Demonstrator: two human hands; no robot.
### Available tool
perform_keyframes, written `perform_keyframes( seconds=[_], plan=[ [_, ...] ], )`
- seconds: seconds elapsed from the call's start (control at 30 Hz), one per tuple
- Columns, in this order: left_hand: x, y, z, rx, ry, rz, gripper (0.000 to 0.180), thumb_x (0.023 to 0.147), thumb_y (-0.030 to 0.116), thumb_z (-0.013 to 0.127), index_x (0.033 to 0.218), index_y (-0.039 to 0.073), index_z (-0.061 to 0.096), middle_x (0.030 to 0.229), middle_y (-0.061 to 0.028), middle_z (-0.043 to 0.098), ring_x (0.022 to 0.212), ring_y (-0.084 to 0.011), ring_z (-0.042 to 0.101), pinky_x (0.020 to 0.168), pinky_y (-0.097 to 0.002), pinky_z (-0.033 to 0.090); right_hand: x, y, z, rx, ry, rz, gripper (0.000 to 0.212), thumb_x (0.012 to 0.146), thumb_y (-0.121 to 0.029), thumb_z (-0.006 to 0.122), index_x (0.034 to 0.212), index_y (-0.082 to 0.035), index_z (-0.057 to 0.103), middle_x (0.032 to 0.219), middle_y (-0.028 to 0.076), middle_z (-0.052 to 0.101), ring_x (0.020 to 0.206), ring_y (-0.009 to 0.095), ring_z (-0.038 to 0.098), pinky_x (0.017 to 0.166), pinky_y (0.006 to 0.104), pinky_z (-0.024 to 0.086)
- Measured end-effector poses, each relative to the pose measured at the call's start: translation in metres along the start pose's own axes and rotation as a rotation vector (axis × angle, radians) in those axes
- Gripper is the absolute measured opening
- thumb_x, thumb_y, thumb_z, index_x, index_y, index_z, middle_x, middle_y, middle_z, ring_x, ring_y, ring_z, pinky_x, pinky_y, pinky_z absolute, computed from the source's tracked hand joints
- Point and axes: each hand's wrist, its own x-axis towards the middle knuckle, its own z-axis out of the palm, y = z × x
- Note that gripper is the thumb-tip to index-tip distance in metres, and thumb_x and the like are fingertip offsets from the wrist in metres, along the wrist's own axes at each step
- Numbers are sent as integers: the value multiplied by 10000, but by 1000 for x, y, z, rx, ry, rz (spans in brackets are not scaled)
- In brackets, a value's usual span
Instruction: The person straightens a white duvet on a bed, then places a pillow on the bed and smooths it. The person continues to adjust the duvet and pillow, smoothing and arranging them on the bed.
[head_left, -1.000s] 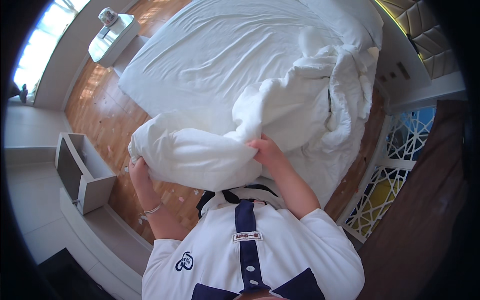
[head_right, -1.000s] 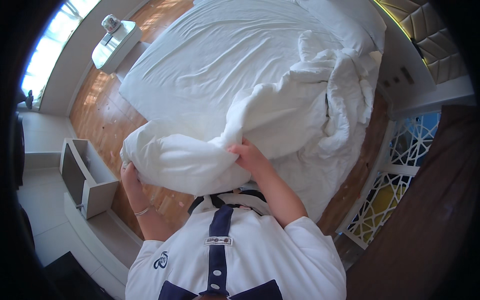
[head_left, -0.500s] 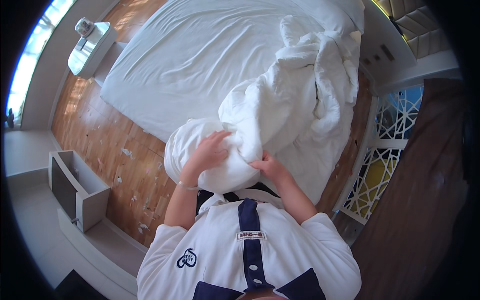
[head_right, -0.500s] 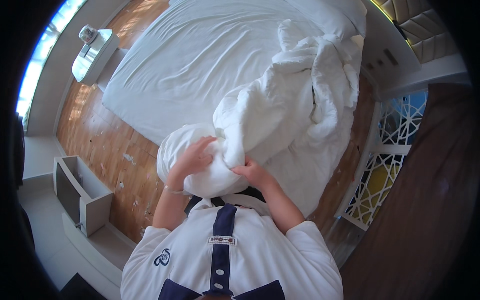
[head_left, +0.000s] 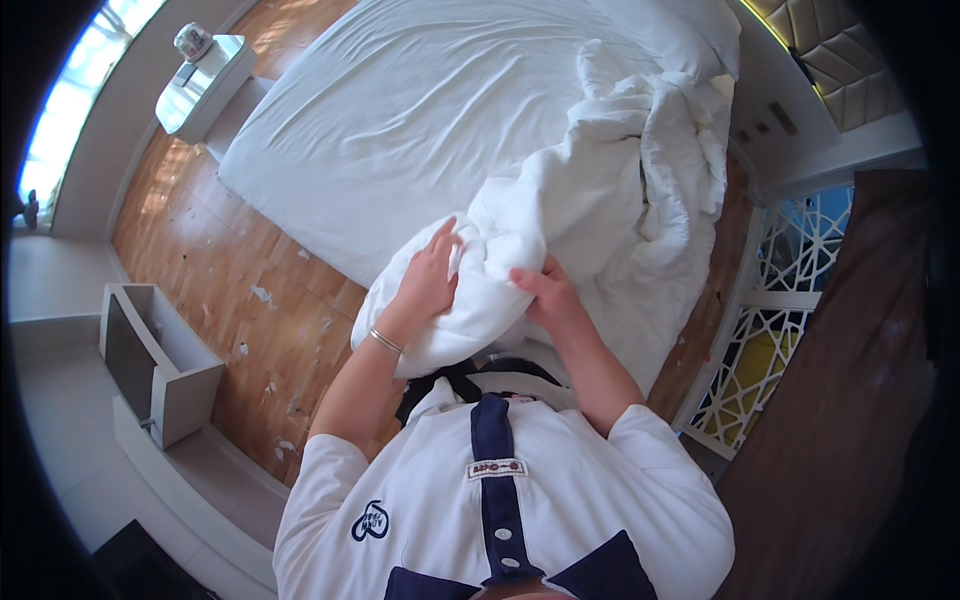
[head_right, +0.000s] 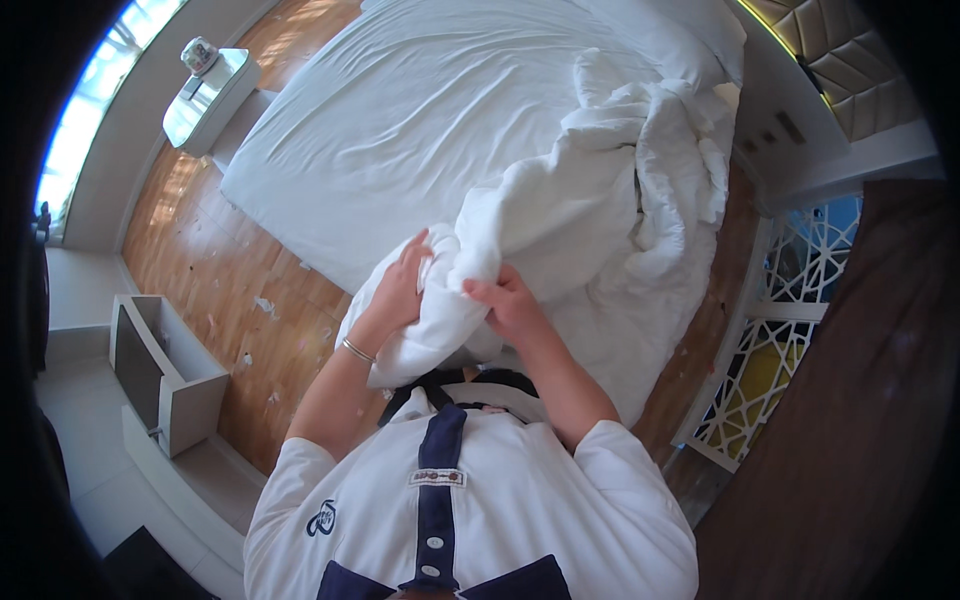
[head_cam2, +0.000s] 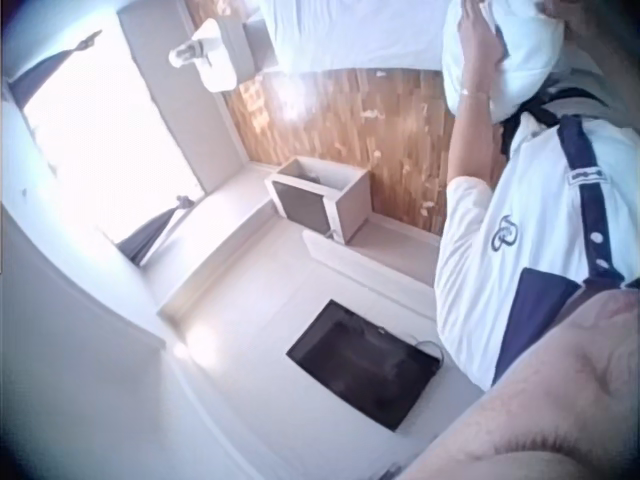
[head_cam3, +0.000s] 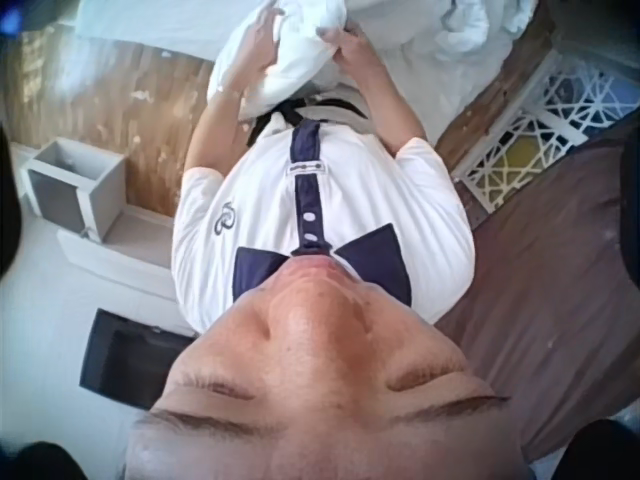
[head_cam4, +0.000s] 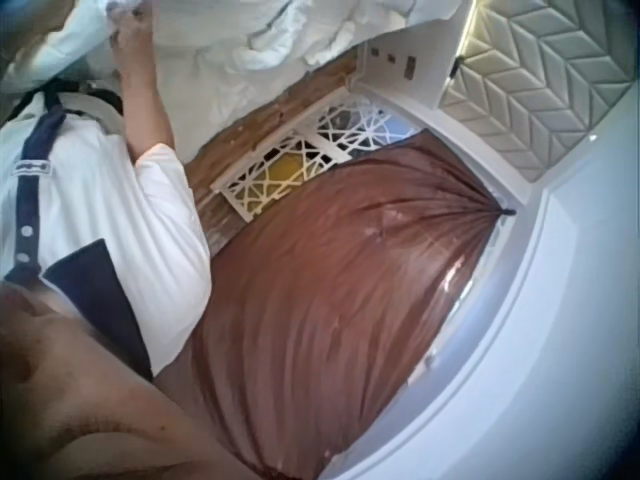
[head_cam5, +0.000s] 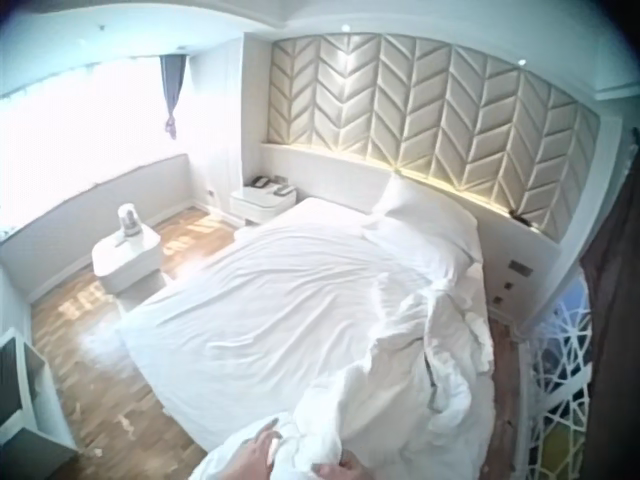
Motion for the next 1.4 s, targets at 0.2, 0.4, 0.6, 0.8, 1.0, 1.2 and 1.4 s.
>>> perform_keyframes(
  seconds=[0.2,0.4,0.6,0.8,1.0,1.2,1.4],
  plan=[
    [-17,9,-16,163,78,98,248,704,146,636,930,52,596,1327,-176,428,1217,-334,414,983,-431,331,-7,2,22,-237,-217,68,184,801,-142,642,935,-17,650,881,24,634,815,95,572,727,259,449],
    [-81,-48,-31,-120,775,-226,131,684,-6,611,699,-26,482,1092,-190,589,1047,-329,542,873,-356,435,-6,49,-18,-446,344,163,220,852,-263,606,817,-51,650,730,-28,603,657,43,493,606,230,388],
    [-148,5,-71,230,677,-340,65,625,-38,485,675,-13,451,721,-155,566,746,-359,523,680,-398,422,4,85,-34,-644,358,-44,258,857,-216,577,706,-9,609,815,32,583,691,103,508,625,242,399],
    [-170,-46,-34,234,505,-590,103,689,-22,521,791,-5,526,777,-166,556,749,-315,516,693,-376,424,11,116,-30,-819,324,-317,218,820,-125,574,721,67,599,990,136,582,785,241,571,705,305,437],
    [-79,-23,-10,104,138,-231,642,694,286,732,1210,16,462,1139,-186,558,1077,-306,525,902,-378,413,0,77,-51,-728,534,-234,224,807,-114,572,665,59,586,1010,138,613,788,205,571,683,296,430],
    [-5,9,24,-53,-402,-79,730,659,255,724,1286,62,404,984,-206,612,945,-366,578,807,-401,462,-14,45,-36,-942,449,-391,219,828,-97,564,675,55,597,943,109,592,748,180,567,657,281,431],
    [31,-49,14,-245,35,-180,432,707,68,615,1136,65,564,832,-195,635,794,-310,629,674,-380,482,-9,55,-33,-756,807,-441,188,916,-154,492,996,-4,573,1015,75,567,853,155,557,764,256,432]
  ],
)
